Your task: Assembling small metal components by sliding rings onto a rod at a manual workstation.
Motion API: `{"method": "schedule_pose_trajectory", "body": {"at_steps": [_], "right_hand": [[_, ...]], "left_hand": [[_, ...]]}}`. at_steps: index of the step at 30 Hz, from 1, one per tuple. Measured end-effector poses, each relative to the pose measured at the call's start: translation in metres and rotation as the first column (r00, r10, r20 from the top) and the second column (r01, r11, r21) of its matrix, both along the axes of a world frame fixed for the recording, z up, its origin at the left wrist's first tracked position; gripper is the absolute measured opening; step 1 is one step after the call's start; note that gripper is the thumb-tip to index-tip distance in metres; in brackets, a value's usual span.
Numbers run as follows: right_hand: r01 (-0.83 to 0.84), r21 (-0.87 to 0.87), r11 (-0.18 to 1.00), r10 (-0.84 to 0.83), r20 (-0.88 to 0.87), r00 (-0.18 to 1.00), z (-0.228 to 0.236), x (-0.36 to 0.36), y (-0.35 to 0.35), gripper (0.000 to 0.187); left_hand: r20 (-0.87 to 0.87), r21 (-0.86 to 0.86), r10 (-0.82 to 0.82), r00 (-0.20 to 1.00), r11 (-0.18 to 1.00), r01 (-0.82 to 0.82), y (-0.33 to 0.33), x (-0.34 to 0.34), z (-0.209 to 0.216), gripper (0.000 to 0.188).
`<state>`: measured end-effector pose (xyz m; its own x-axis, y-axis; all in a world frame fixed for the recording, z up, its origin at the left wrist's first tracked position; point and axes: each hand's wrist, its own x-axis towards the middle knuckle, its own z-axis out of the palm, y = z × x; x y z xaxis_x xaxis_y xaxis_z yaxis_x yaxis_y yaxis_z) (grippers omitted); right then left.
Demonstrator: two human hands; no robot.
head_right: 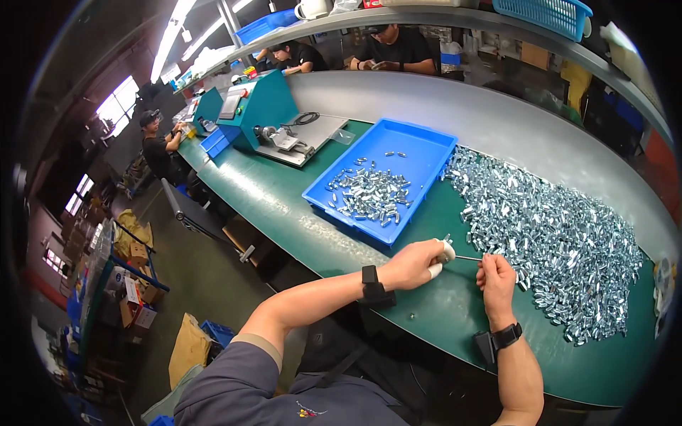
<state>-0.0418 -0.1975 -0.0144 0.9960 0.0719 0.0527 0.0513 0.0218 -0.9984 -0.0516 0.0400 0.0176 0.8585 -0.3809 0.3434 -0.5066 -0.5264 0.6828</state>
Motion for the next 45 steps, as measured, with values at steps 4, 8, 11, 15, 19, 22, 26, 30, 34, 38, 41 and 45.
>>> {"method": "schedule_pose_trajectory", "body": {"at_steps": [4,8,11,15,19,22,26,30,34,38,41,45], "right_hand": [[0.041,0.008,0.999,-0.041,0.023,0.999,0.0,0.0,-0.002,0.03],[0.023,0.001,1.0,-0.023,0.036,0.999,0.003,0.001,0.001,0.03],[0.017,-0.002,1.0,-0.017,0.014,1.0,0.001,0.0,0.004,0.03],[0.013,-0.03,0.999,-0.012,0.034,0.999,-0.002,-0.001,-0.002,0.029],[-0.027,-0.043,0.999,0.028,0.038,0.999,-0.004,0.002,0.0,0.029],[-0.005,-0.026,1.0,0.006,0.033,0.999,-0.003,0.003,0.001,0.028],[-0.002,-0.035,0.999,0.003,0.031,1.0,-0.004,0.001,0.0,0.028],[-0.026,-0.059,0.998,0.028,0.035,0.999,-0.003,0.001,0.002,0.028],[-0.06,-0.088,0.994,0.064,0.043,0.997,-0.003,-0.002,0.002,0.027],[-0.083,-0.093,0.992,0.087,0.036,0.996,-0.003,-0.002,0.0,0.025],[-0.102,-0.07,0.992,0.105,0.034,0.994,-0.002,-0.001,0.001,0.022],[-0.137,-0.032,0.99,0.139,0.042,0.989,0.0,-0.005,0.003,0.019]], "left_hand": [[-0.048,-0.121,-0.08,0.996,0.99,0.073,-0.008,-0.011,0.002,0.027],[-0.064,-0.162,-0.071,0.995,0.985,0.06,-0.005,-0.01,0.0,0.027],[-0.084,-0.176,-0.038,0.996,0.984,0.022,-0.003,-0.013,-0.002,0.026],[-0.087,-0.203,-0.057,0.995,0.978,0.038,-0.007,-0.01,-0.006,0.024],[-0.084,-0.154,-0.072,0.994,0.986,0.058,-0.004,-0.007,-0.005,0.021],[-0.043,-0.144,-0.057,0.997,0.988,0.05,0.0,-0.006,-0.008,0.02],[-0.105,-0.24,-0.061,0.993,0.97,0.034,0.0,-0.006,-0.009,0.02],[-0.082,-0.183,-0.083,0.993,0.981,0.066,-0.003,-0.005,-0.007,0.02],[-0.035,-0.168,-0.096,0.995,0.982,0.089,-0.01,-0.002,-0.012,0.021],[-0.037,-0.169,-0.075,0.996,0.983,0.068,-0.015,-0.002,-0.014,0.021],[-0.146,-0.315,-0.104,0.984,0.947,0.053,-0.013,0.003,-0.018,0.02],[-0.239,-0.393,-0.123,0.963,0.919,0.02,-0.009,0.002,-0.026,0.019]]}}
